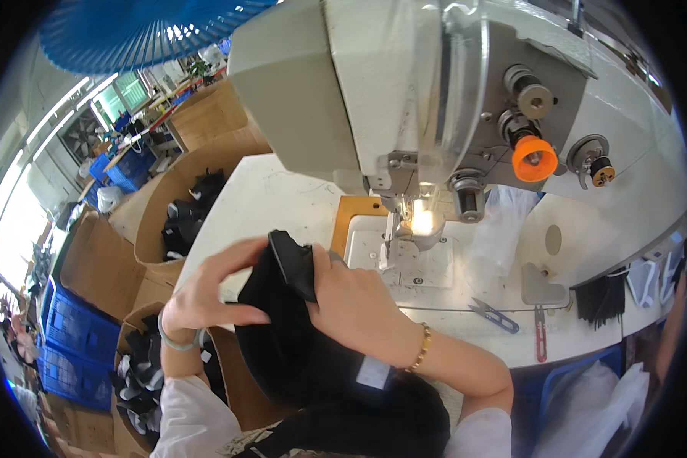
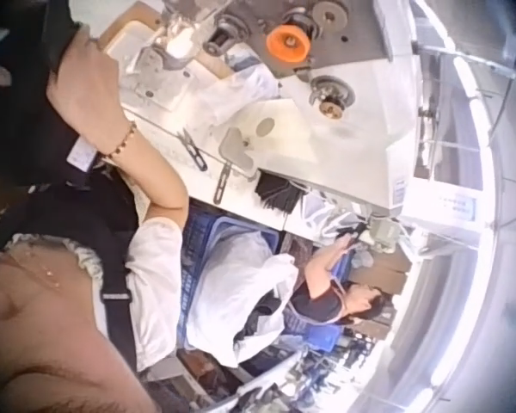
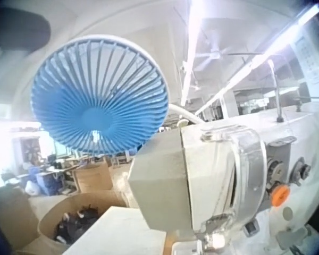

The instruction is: Stitching together components of shoe uppers using an industrial sewing machine and trimming excess thread with nippers.

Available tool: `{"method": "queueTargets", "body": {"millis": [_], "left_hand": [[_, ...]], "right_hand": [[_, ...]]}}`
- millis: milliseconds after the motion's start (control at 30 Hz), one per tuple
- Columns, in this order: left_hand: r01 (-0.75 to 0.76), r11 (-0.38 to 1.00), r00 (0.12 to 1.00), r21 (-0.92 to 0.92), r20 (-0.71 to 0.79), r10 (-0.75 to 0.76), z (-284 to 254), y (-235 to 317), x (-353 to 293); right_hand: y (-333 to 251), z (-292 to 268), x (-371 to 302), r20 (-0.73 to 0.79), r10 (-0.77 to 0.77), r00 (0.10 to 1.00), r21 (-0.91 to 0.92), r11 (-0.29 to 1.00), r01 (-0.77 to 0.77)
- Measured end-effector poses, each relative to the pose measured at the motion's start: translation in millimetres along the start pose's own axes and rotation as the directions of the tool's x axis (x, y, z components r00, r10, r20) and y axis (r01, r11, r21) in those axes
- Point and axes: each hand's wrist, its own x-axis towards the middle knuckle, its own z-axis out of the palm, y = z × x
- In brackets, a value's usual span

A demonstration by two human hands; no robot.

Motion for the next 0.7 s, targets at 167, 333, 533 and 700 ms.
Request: {"method": "queueTargets", "body": {"millis": [167, 333, 533, 700], "left_hand": [[0.214, 0.974, 0.959, 0.067, 0.176, -0.223, 32.0, -13.4, 33.8], [0.312, 0.936, 0.918, -0.162, 0.306, -0.252, 66.8, -63.9, 44.0], [0.359, 0.931, 0.877, 0.061, 0.318, -0.359, 74.3, -25.4, 44.9], [0.215, 0.974, 0.941, 0.075, 0.252, -0.227, 89.3, -21.3, 43.3]], "right_hand": [[29.7, -8.8, -22.7, 0.178, 0.05, 0.983, 0.006, 0.999, -0.052], [57.6, -27.5, -28.3, 0.462, 0.216, 0.86, 0.173, 0.929, -0.327], [70.4, -9.8, -47.3, 0.07, -0.003, 0.998, 0.079, 0.997, -0.002], [46.7, -8.2, -52.6, -0.044, -0.024, 0.999, -0.006, 1.0, 0.024]]}}
